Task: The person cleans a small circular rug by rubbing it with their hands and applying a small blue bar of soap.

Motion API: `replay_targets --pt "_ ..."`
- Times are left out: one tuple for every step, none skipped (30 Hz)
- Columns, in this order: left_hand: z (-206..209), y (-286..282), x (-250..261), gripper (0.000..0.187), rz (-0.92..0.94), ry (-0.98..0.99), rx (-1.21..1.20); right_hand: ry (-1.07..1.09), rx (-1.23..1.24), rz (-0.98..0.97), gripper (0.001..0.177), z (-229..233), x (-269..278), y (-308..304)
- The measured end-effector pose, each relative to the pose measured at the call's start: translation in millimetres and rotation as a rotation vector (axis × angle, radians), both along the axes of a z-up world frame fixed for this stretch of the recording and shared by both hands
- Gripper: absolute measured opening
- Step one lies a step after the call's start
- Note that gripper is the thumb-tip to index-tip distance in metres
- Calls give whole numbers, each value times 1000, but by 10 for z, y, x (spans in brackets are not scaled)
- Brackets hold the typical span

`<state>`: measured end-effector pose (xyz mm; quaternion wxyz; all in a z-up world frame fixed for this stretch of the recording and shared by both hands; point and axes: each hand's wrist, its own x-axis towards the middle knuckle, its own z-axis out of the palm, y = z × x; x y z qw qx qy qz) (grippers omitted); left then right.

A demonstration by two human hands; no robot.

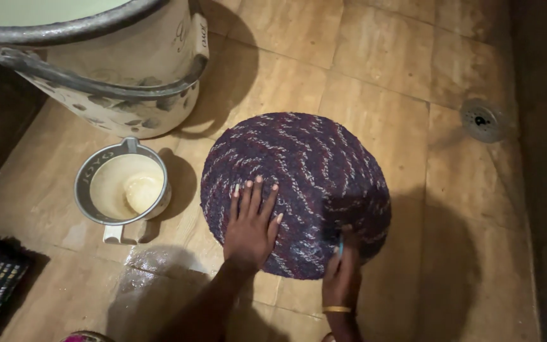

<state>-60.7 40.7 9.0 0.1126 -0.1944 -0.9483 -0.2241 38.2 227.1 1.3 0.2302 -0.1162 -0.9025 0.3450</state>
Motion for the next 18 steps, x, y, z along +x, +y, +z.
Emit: replay_targets --pt "5 -1 3 63 -3 -1 10 -17 -30 12 51 21 10 -38" --pt "11 -13 10 62 -3 -4 18 -26 -30 14 51 36 -3 -69" --pt "19 -15 15 62 -2 -10 32 -34 -30 16 51 45 -35 -92" --pt "27 -16 19 63 -1 -17 43 -42 -31 18 51 49 -70 -116" --pt "35 -16 20 63 1 -24 54 -35 -30 27 50 52 -97 -131" --pt "42 -13 16 63 1 -24 54 -29 -28 36 49 53 -120 -135" --pt "48 -9 8 63 1 -24 53 -22 -27 44 48 50 -146 -133" --pt "54 -6 6 63 2 -25 53 4 -20 65 48 43 -174 -123" --pt "60 -5 12 63 0 -31 58 30 -13 86 49 33 -204 -102" --pt "66 -9 13 64 -1 -36 62 58 -8 107 50 16 -240 -77" --pt "70 -11 14 64 -2 -41 67 29 -3 105 53 -4 -280 -35" --pt "70 -12 12 64 -2 -37 60 -1 0 104 56 -28 -320 19" --pt "69 -12 8 64 -1 -32 54 -30 3 102 59 -59 -361 70" --pt "67 -9 14 64 -2 -29 50 0 -4 128 59 -91 -402 121" --pt "65 -15 26 64 -5 -28 51 31 -11 154 58 -124 -447 168" --pt "63 -15 19 64 -9 -24 53 65 -16 180 58 -147 -497 226" --pt "61 -16 13 64 -12 -20 55 73 2 185 59 -155 -534 294" --pt "60 -19 12 64 -10 -20 61 83 19 191 59 -158 -570 353"
